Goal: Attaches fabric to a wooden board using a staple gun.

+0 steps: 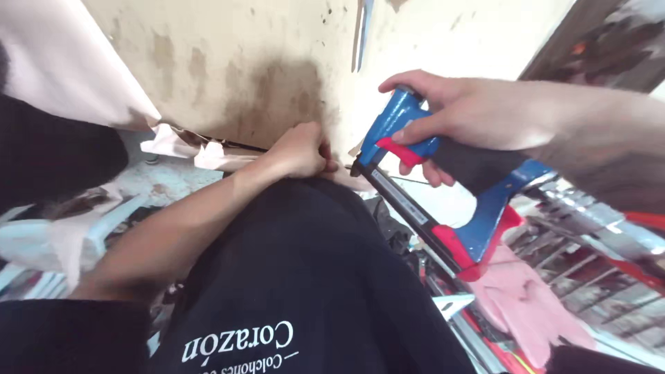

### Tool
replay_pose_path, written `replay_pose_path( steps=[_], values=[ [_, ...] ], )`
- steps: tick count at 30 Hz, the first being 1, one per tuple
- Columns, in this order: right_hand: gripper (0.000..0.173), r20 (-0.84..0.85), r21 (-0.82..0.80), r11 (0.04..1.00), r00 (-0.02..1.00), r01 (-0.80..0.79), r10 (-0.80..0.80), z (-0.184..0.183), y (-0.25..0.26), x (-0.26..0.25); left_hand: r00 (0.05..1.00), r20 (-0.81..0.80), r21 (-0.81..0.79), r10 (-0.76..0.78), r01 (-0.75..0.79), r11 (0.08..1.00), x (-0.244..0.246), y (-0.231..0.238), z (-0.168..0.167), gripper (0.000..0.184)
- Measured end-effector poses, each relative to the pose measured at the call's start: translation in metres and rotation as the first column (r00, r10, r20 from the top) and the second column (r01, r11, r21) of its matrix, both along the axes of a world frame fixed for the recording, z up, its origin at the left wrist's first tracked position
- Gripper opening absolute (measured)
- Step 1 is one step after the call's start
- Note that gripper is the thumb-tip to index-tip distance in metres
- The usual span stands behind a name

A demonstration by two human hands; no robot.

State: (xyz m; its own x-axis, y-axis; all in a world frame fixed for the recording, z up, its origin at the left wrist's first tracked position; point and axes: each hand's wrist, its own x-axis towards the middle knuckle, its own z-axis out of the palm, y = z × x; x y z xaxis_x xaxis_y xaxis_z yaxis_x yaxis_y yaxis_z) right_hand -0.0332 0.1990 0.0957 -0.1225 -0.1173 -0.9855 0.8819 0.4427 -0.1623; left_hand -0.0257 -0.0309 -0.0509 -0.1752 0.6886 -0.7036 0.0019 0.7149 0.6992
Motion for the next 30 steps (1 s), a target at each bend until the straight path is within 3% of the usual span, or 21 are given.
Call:
replay_pose_path(
  steps=[9,13,25,28,30],
  values=[
    [0.066,0.068,0.022,0.999,0.997,-0.042,0.041,-0.016,-0.020,-0.002,0.997,-0.017,0.002,-0.072,0.072,0.997,0.007,0.007,0.001,0.025],
    [0.065,0.079,0.042,0.998,0.996,-0.048,0.045,-0.020,-0.035,-0.007,0.993,-0.048,0.006,-0.107,0.108,0.994,0.009,0.009,0.000,0.015],
    [0.067,-0.002,0.017,1.000,1.000,0.017,-0.017,-0.021,-0.056,-0.001,0.996,-0.076,-0.032,-0.043,0.040,0.999,0.006,-0.004,0.006,0.009],
    [0.072,-0.177,0.092,0.979,0.964,-0.184,0.198,-0.008,-0.037,0.002,0.992,-0.124,0.000,-0.011,0.011,1.000,0.001,-0.009,0.007,0.021],
    [0.084,-0.323,0.354,0.846,0.797,-0.399,0.511,0.004,-0.020,0.016,0.995,-0.096,0.070,-0.041,0.048,0.996,0.002,-0.010,0.010,0.034]
  ],
)
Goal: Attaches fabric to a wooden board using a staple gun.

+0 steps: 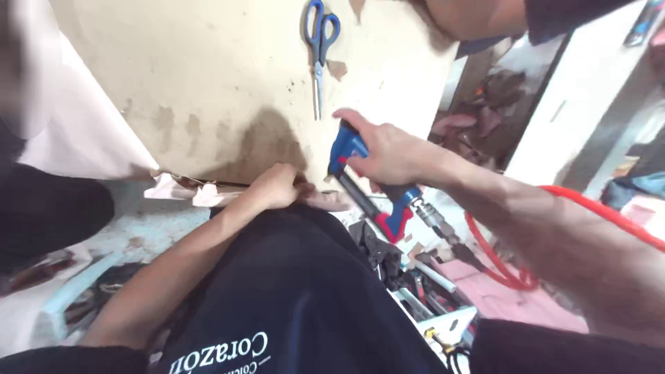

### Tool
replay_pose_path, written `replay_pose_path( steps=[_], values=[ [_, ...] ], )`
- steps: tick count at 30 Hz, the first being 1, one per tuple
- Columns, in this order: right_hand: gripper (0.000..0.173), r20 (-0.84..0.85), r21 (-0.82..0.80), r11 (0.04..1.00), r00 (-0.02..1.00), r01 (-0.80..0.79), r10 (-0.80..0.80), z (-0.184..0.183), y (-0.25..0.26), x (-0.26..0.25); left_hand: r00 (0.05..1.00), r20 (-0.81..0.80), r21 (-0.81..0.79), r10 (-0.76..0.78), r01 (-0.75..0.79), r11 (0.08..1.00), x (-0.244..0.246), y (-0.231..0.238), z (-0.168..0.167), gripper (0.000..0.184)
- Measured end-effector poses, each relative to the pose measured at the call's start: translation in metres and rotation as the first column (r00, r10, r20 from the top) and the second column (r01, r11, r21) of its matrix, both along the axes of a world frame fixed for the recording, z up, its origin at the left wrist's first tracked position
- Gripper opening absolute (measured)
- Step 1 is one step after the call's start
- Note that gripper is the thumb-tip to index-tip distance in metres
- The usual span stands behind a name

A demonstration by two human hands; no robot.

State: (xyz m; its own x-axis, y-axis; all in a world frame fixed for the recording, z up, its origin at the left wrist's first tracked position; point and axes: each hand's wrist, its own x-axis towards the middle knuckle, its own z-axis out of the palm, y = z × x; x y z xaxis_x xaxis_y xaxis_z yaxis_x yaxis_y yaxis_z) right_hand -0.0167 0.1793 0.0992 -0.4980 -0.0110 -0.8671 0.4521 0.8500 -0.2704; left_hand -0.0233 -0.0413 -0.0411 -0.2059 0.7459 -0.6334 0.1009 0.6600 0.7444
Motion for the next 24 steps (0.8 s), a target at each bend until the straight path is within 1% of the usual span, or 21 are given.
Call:
replay_pose_path(
  steps=[1,2,3,4,6,7,9,10,11,12,13,14,15,16,17,18,19,20,22,24],
  values=[
    [0.093,-0.118,0.103,0.989,0.986,-0.104,0.116,0.001,0.008,0.014,0.999,0.022,0.045,-0.039,0.038,0.998,0.003,0.001,0.003,0.040],
    [0.100,-0.207,0.183,0.971,0.959,-0.154,0.191,-0.003,0.015,0.029,0.994,0.021,0.093,-0.104,0.101,0.990,0.007,0.005,0.005,0.045],
    [0.105,-0.290,0.247,0.953,0.925,-0.174,0.245,-0.011,0.024,0.042,0.985,-0.012,0.131,-0.174,0.174,0.976,0.011,0.016,0.007,0.054],
    [0.105,-0.355,0.293,0.940,0.894,-0.172,0.274,-0.024,0.032,0.055,0.968,-0.063,0.146,-0.241,0.248,0.958,0.017,0.029,0.012,0.061],
    [0.098,-0.479,0.319,0.939,0.833,-0.129,0.277,-0.060,0.050,0.076,0.924,-0.210,0.137,-0.321,0.353,0.926,0.034,0.058,0.020,0.067],
    [0.092,-0.525,0.317,0.942,0.806,-0.113,0.274,-0.080,0.056,0.086,0.892,-0.281,0.103,-0.354,0.395,0.913,0.043,0.068,0.024,0.065],
    [0.076,-0.573,0.300,0.948,0.775,-0.105,0.267,-0.110,0.059,0.106,0.849,-0.377,0.058,-0.370,0.420,0.905,0.063,0.074,0.033,0.051],
    [0.065,-0.594,0.271,0.959,0.769,-0.087,0.237,-0.117,0.059,0.113,0.844,-0.413,0.069,-0.342,0.403,0.913,0.068,0.071,0.038,0.045],
    [0.049,-0.641,0.209,0.977,0.749,-0.037,0.165,-0.121,0.059,0.121,0.851,-0.439,0.100,-0.290,0.366,0.925,0.069,0.065,0.045,0.041],
    [0.036,-0.697,0.092,0.995,0.716,0.044,0.032,-0.118,0.059,0.128,0.865,-0.457,0.157,-0.208,0.309,0.938,0.068,0.057,0.050,0.040],
    [0.031,-0.709,-0.093,0.986,0.686,0.137,-0.163,-0.110,0.057,0.138,0.879,-0.468,0.254,-0.091,0.232,0.939,0.069,0.046,0.056,0.040],
    [0.031,-0.640,-0.312,0.927,0.676,0.208,-0.367,-0.095,0.056,0.150,0.894,-0.446,0.393,0.051,0.144,0.908,0.068,0.035,0.061,0.043],
    [0.035,-0.504,-0.543,0.805,0.675,0.237,-0.539,-0.078,0.056,0.160,0.910,-0.375,0.527,0.174,0.055,0.848,0.065,0.025,0.067,0.043],
    [0.041,-0.362,-0.729,0.650,0.685,0.215,-0.633,-0.066,0.053,0.170,0.930,-0.274,0.627,0.246,-0.021,0.779,0.062,0.013,0.072,0.042],
    [0.046,-0.261,-0.844,0.509,0.699,0.169,-0.666,-0.058,0.046,0.176,0.946,-0.179,0.688,0.269,-0.075,0.721,0.059,0.002,0.075,0.041],
    [0.051,-0.196,-0.908,0.399,0.711,0.129,-0.675,-0.056,0.035,0.178,0.955,-0.099,0.721,0.280,-0.125,0.682,0.058,-0.008,0.074,0.042],
    [0.052,-0.176,-0.937,0.336,0.705,0.094,-0.687,-0.058,0.020,0.180,0.956,-0.043,0.726,0.291,-0.170,0.666,0.062,-0.021,0.072,0.043],
    [0.051,-0.188,-0.950,0.307,0.682,0.057,-0.707,-0.063,0.005,0.180,0.952,-0.003,0.715,0.305,-0.212,0.667,0.065,-0.033,0.069,0.044],
    [0.043,-0.250,-0.952,0.305,0.623,-0.018,-0.741,-0.080,-0.012,0.176,0.944,0.086,0.687,0.319,-0.288,0.667,0.068,-0.049,0.061,0.042],
    [0.037,-0.258,-0.957,0.285,0.625,-0.059,-0.737,-0.094,-0.015,0.173,0.933,0.172,0.665,0.316,-0.346,0.661,0.070,-0.059,0.056,0.043]
  ],
)
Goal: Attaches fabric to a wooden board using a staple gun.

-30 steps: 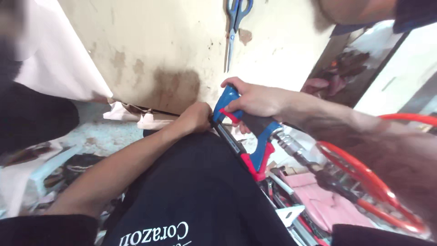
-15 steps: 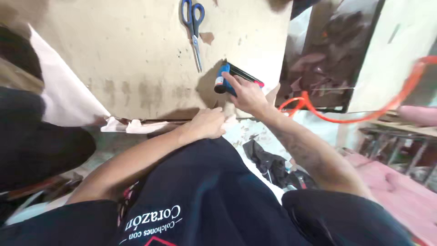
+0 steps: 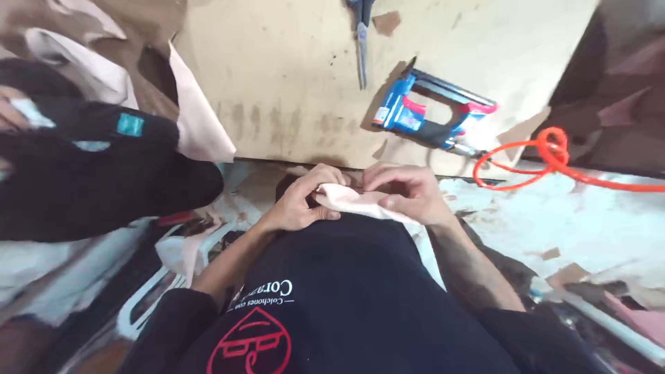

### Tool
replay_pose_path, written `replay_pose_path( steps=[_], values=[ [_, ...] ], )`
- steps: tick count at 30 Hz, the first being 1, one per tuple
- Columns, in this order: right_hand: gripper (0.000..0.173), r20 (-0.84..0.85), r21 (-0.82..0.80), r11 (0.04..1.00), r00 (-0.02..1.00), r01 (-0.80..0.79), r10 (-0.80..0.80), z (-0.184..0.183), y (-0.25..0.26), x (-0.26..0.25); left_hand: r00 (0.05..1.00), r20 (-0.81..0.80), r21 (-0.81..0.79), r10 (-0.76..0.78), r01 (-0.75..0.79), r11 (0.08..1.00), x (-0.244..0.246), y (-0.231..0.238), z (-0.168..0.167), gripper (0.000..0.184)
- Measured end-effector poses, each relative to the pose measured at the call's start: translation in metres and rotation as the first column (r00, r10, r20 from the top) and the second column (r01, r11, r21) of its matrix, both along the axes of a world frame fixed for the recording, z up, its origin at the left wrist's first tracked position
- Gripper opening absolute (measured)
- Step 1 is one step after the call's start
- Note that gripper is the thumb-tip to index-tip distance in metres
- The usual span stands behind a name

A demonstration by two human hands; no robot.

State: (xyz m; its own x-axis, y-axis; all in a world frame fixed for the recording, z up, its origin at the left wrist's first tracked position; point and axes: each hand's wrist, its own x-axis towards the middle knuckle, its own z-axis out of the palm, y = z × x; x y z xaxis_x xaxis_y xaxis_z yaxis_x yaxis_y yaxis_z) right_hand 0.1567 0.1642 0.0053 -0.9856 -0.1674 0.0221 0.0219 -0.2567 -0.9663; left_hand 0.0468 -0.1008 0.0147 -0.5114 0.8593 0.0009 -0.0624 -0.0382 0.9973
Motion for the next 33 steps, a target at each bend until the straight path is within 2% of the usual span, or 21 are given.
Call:
replay_pose_path(
  steps=[2,3,5,7,10,12,14,15,18,20,21,22,23,24,25,26,27,29,30,31,33],
  values=[
    [0.035,-0.003,-0.007,0.996,0.996,-0.086,0.086,0.000,0.012,-0.008,0.999,0.027,0.000,-0.025,0.025,1.000,-0.008,0.002,0.002,0.051],
    [0.036,0.004,0.027,0.989,0.989,-0.149,0.149,0.007,0.019,-0.015,0.999,0.024,-0.013,-0.029,0.029,0.999,-0.014,0.006,0.006,0.049],
    [0.040,0.039,0.185,0.943,0.961,-0.276,0.274,0.031,0.025,-0.035,0.999,-0.014,-0.048,-0.048,0.048,0.998,-0.025,0.018,0.019,0.036],
    [0.037,0.089,0.317,0.867,0.923,-0.383,0.375,0.052,0.025,-0.059,0.999,-0.030,-0.019,-0.024,0.023,1.000,-0.036,0.030,0.027,0.029],
    [0.029,0.140,0.291,0.840,0.889,-0.458,0.437,0.053,0.018,-0.084,0.985,0.163,0.079,0.057,-0.070,0.994,-0.039,0.038,0.016,0.028],
    [0.023,0.218,0.119,0.904,0.899,-0.411,0.380,0.042,0.006,-0.085,0.936,0.350,0.093,0.048,-0.085,0.992,-0.042,0.040,0.012,0.020],
    [0.018,0.318,-0.012,0.956,0.905,-0.293,0.282,0.038,-0.006,-0.078,0.906,0.423,0.045,-0.003,-0.018,0.999,-0.048,0.040,0.011,0.013],
    [0.018,0.364,0.003,0.972,0.905,-0.236,0.219,0.041,-0.010,-0.076,0.933,0.359,-0.007,-0.034,0.039,0.999,-0.054,0.040,0.010,0.012],
    [0.017,0.436,0.195,0.974,0.900,-0.118,0.022,0.050,-0.020,-0.064,0.985,0.089,-0.245,-0.147,0.165,0.956,-0.060,0.041,0.013,0.015],
    [0.017,0.406,0.247,0.968,0.912,-0.053,-0.054,0.043,-0.011,-0.054,0.977,0.075,-0.302,-0.199,0.213,0.929,-0.059,0.049,0.013,0.016],
    [0.017,0.352,0.323,0.946,0.928,-0.003,-0.118,0.034,0.001,-0.052,0.973,0.089,-0.307,-0.213,0.230,0.924,-0.060,0.053,0.012,0.017],
    [0.017,0.265,0.484,0.874,0.942,0.052,-0.203,0.024,0.018,-0.047,0.967,0.110,-0.301,-0.230,0.253,0.919,-0.059,0.056,0.010,0.016],
    [0.017,0.121,0.726,0.682,0.958,0.092,-0.259,0.012,0.038,-0.046,0.960,0.120,-0.290,-0.254,0.279,0.915,-0.060,0.058,0.006,0.014],
    [0.026,0.019,0.904,0.420,0.971,0.085,-0.238,-0.002,0.057,-0.050,0.954,0.104,-0.284,-0.283,0.301,0.910,-0.063,0.062,0.001,0.014],
    [0.049,0.053,0.974,0.227,0.982,-0.010,-0.184,-0.014,0.069,-0.051,0.943,0.092,-0.275,-0.319,0.332,0.902,-0.061,0.065,-0.004,0.015],
    [0.071,0.144,0.984,0.124,0.980,-0.127,-0.140,-0.024,0.073,-0.048,0.929,0.080,-0.260,-0.362,0.370,0.892,-0.056,0.070,-0.008,0.016],
    [0.084,0.206,0.977,0.065,0.974,-0.201,-0.095,-0.034,0.072,-0.046,0.914,0.064,-0.244,-0.402,0.405,0.881,-0.051,0.076,-0.013,0.015],
    [0.084,0.242,0.970,-0.012,0.970,-0.242,0.008,-0.039,0.076,-0.064,0.897,0.042,-0.239,-0.441,0.437,0.867,-0.050,0.091,-0.023,0.016],
    [0.083,0.286,0.958,-0.012,0.957,-0.286,0.043,-0.030,0.077,-0.074,0.895,0.048,-0.252,-0.444,0.441,0.861,-0.046,0.094,-0.025,0.016],
    [0.084,0.342,0.940,-0.006,0.938,-0.342,0.047,-0.012,0.075,-0.083,0.893,0.065,-0.262,-0.446,0.446,0.855,-0.041,0.095,-0.027,0.017],
    [0.090,0.454,0.891,0.030,0.890,-0.453,-0.046,0.045,0.068,-0.112,0.889,0.076,-0.265,-0.451,0.454,0.851,-0.038,0.097,-0.032,0.017]
  ],
)
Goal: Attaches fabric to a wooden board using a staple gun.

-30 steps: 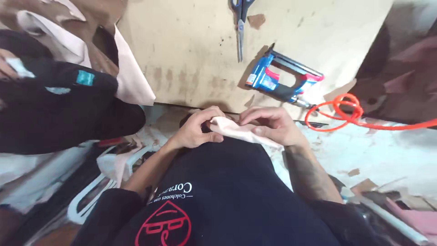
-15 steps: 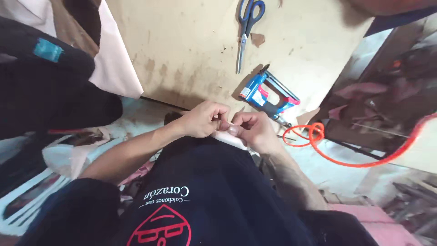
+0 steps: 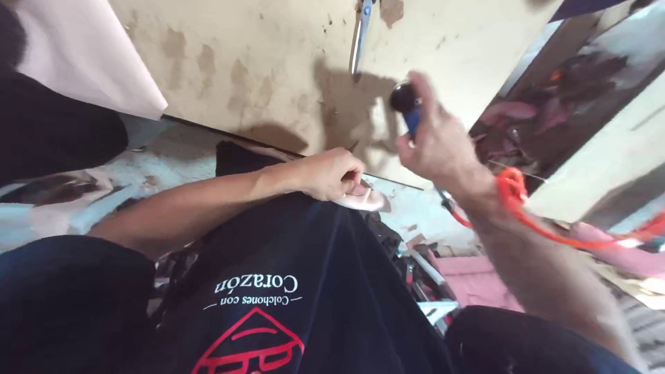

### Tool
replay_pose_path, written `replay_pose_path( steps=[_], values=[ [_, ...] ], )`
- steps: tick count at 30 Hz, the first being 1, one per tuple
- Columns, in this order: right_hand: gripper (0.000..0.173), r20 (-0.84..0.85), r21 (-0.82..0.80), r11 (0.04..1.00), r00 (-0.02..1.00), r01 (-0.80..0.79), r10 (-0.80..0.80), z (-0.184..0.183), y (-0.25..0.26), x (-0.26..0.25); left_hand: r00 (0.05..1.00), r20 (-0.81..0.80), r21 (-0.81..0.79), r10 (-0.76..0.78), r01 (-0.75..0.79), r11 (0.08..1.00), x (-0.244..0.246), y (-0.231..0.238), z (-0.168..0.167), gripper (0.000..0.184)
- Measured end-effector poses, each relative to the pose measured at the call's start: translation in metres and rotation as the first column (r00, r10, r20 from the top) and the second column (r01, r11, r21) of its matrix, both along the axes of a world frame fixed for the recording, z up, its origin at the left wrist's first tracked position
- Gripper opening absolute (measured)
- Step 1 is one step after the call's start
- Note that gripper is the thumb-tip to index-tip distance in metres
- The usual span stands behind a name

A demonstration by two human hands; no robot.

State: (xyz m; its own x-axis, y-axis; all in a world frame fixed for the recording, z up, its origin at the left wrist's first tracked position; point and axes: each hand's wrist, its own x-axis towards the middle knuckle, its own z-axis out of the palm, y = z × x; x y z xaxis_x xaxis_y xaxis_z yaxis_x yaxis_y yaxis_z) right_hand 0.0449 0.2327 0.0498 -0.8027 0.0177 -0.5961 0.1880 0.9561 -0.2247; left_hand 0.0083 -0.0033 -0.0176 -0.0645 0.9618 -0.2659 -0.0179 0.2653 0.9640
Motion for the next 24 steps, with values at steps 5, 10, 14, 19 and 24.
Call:
replay_pose_path(
  steps=[5,10,14,19,24],
  values=[
    [0.078,0.649,-0.255,0.741,0.678,0.621,-0.345,0.113,0.004,-0.050,0.998,0.024,0.146,-0.050,0.046,0.988,-0.002,0.005,-0.016,0.021],
    [0.068,0.828,-0.181,0.602,0.451,0.777,-0.334,0.126,-0.020,-0.056,0.993,0.106,0.214,-0.048,0.024,0.976,-0.004,0.004,-0.026,0.012],
    [0.074,0.823,-0.097,0.662,0.433,0.743,-0.366,0.119,-0.044,-0.067,0.994,0.098,0.184,-0.037,0.018,0.983,-0.009,0.005,-0.026,0.015],
    [0.070,0.837,-0.098,0.679,0.429,0.728,-0.340,0.115,-0.048,-0.070,0.984,0.140,0.190,-0.112,0.084,0.978,-0.016,0.010,-0.034,0.016],
    [0.070,0.816,-0.103,0.690,0.458,0.717,-0.354,0.117,-0.063,-0.074,0.989,0.066,0.236,-0.133,0.115,0.965,-0.020,0.016,-0.038,0.005]
  ],
)
